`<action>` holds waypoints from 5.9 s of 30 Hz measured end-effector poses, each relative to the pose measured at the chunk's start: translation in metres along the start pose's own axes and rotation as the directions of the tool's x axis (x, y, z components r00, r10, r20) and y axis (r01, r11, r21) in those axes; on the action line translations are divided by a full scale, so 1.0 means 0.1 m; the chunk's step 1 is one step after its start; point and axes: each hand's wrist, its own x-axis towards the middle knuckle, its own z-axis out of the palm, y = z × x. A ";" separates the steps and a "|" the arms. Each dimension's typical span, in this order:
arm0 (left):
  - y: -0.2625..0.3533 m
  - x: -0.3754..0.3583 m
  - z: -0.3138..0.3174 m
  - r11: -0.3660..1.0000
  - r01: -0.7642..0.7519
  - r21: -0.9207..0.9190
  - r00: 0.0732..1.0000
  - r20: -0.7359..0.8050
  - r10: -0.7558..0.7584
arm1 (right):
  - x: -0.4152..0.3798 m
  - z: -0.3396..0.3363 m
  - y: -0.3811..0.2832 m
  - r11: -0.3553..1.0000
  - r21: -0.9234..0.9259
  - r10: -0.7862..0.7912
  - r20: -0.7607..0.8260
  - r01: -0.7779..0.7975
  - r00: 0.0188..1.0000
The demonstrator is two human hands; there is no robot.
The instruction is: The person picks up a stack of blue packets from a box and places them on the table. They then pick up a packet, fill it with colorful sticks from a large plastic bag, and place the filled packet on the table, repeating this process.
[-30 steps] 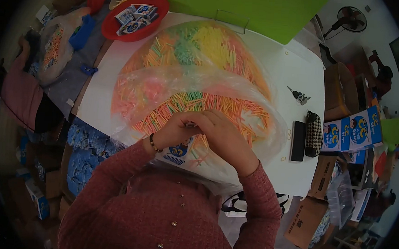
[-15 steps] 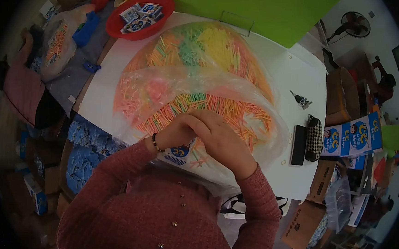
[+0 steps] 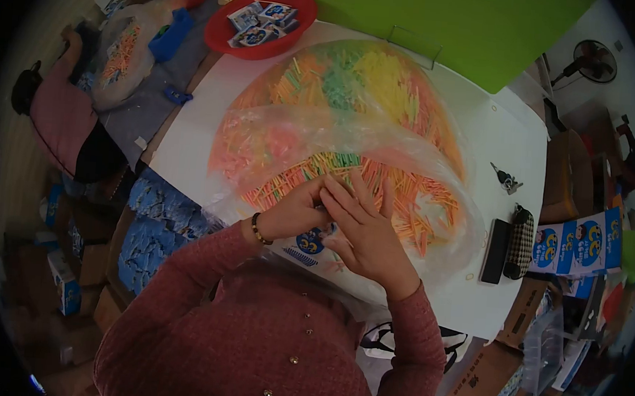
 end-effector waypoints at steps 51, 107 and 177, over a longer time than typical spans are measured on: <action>-0.46 -0.51 -0.25 0.521 0.082 0.850 0.971 -0.186 0.150 | -0.73 0.38 1.92 0.808 -0.110 0.536 -0.271 -0.579 0.799; -0.43 -0.44 -0.52 0.913 0.209 0.351 0.971 -0.183 -0.152 | -0.08 1.23 0.04 -0.414 0.910 0.513 0.264 -0.034 0.817; -0.27 -0.69 -0.18 0.994 -0.015 0.107 0.982 -0.186 0.035 | 0.15 0.75 -0.24 0.202 0.967 0.431 -0.228 0.153 0.873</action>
